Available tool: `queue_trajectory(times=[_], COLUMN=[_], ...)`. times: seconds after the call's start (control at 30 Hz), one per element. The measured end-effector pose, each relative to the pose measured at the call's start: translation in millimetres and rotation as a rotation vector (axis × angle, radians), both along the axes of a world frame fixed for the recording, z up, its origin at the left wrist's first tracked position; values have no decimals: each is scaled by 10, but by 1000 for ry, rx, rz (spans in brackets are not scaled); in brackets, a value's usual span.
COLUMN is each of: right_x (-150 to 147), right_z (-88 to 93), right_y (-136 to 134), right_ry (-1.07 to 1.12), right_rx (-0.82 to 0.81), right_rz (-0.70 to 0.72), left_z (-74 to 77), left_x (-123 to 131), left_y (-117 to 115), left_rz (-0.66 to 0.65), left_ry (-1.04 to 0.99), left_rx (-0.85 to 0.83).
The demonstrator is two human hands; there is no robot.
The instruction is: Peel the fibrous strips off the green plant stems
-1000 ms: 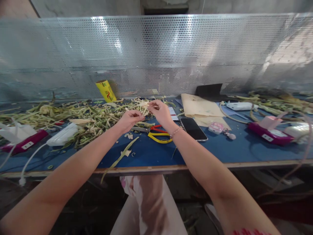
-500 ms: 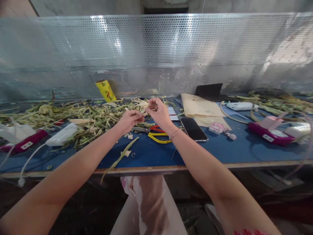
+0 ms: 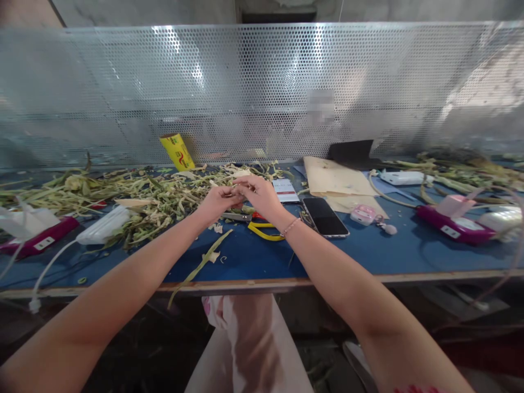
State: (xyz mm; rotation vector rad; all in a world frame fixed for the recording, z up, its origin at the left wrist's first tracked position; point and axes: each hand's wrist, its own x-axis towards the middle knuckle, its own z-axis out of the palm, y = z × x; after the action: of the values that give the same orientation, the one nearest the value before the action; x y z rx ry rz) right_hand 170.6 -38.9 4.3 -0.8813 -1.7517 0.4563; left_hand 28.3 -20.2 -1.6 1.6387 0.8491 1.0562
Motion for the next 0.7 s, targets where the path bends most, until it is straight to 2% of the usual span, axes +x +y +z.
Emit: queue_trajectory(times=[0.3, 0.57, 0.7], right_x=[49, -12, -47], right_z=[-49, -178, -182], right_y=[52, 171, 140], right_ry=[-181, -230, -248], right_rx=[200, 202, 227], right_rz=[-5, -72, -111], left_z=[4, 42, 50], left_x=[2, 4, 16], left_y=[15, -49, -61], left_rz=[19, 81, 130], left_ry=[-106, 64, 150], left_rx=[-23, 236, 288])
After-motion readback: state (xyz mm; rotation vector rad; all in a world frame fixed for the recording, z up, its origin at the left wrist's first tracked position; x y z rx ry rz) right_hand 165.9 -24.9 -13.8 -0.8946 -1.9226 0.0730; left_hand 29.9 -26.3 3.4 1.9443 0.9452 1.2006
